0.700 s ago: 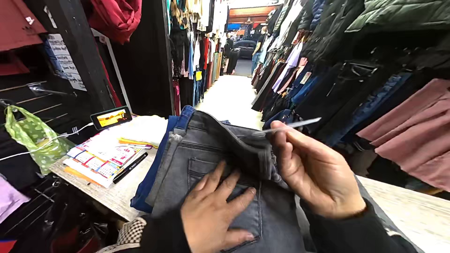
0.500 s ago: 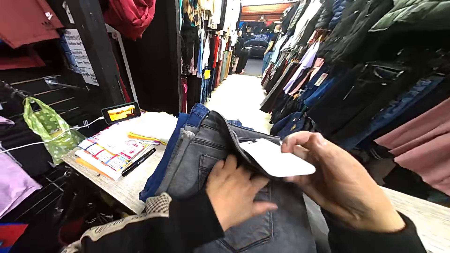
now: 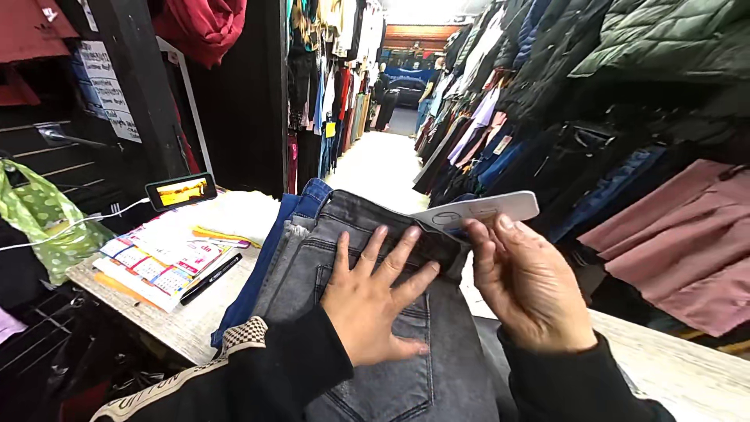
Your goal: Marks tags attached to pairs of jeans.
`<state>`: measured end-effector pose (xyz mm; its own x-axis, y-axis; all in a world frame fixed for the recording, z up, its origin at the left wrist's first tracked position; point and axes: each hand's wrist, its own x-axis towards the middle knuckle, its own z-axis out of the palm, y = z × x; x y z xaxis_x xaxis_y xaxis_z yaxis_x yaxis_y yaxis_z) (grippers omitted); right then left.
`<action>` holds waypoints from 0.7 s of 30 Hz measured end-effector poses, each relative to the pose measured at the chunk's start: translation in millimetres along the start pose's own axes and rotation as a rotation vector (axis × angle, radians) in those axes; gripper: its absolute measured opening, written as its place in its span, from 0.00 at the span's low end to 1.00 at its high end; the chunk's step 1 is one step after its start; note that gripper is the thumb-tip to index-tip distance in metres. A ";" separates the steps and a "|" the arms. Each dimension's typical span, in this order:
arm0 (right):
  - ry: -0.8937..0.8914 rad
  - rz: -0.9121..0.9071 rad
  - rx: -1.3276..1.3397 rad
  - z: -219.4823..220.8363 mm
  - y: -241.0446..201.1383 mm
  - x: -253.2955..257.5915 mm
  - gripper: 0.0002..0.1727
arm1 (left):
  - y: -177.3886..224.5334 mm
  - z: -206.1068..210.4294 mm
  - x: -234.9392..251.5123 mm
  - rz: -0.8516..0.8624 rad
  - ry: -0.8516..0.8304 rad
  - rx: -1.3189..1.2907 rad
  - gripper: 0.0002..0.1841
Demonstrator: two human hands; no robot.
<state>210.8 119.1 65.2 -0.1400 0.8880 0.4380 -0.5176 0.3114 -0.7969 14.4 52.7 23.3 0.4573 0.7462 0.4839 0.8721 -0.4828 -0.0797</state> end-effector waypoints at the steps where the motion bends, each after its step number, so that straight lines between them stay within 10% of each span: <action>1: 0.020 -0.035 -0.076 1.5 0.9 -0.4 0.11 | -1.8 -1.6 1.9 -0.030 -0.121 -0.028 0.53; 4: 0.012 -0.203 -0.351 7.6 10.7 -7.8 0.10 | -4.5 -4.7 8.2 -0.054 -0.306 -0.041 0.50; 7: -0.370 -0.484 -0.829 -9.5 32.0 -16.4 0.14 | -4.9 -8.8 7.5 -0.058 -0.345 -0.097 0.46; 11: -0.816 -0.217 -1.195 -17.1 41.4 -18.5 0.27 | -9.6 -2.5 -17.0 -0.052 -0.169 -0.235 0.32; 16: -0.709 -0.275 -1.420 -25.1 38.9 -19.1 0.23 | 2.1 -12.4 -84.7 0.053 0.008 -0.079 0.34; 19: -0.704 -0.335 -1.395 -27.9 41.9 -14.1 0.22 | -24.6 -43.1 -125.9 0.193 0.062 -0.386 0.15; 21: -0.724 -0.288 -1.388 -25.8 38.8 -12.4 0.22 | -50.8 -56.3 -149.0 0.003 0.205 -0.465 0.14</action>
<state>214.2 128.8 18.1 -0.7413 0.5323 0.4088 0.4845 0.8459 -0.2230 -107.9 -59.7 4.4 0.3750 0.6620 0.6489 0.6799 -0.6723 0.2929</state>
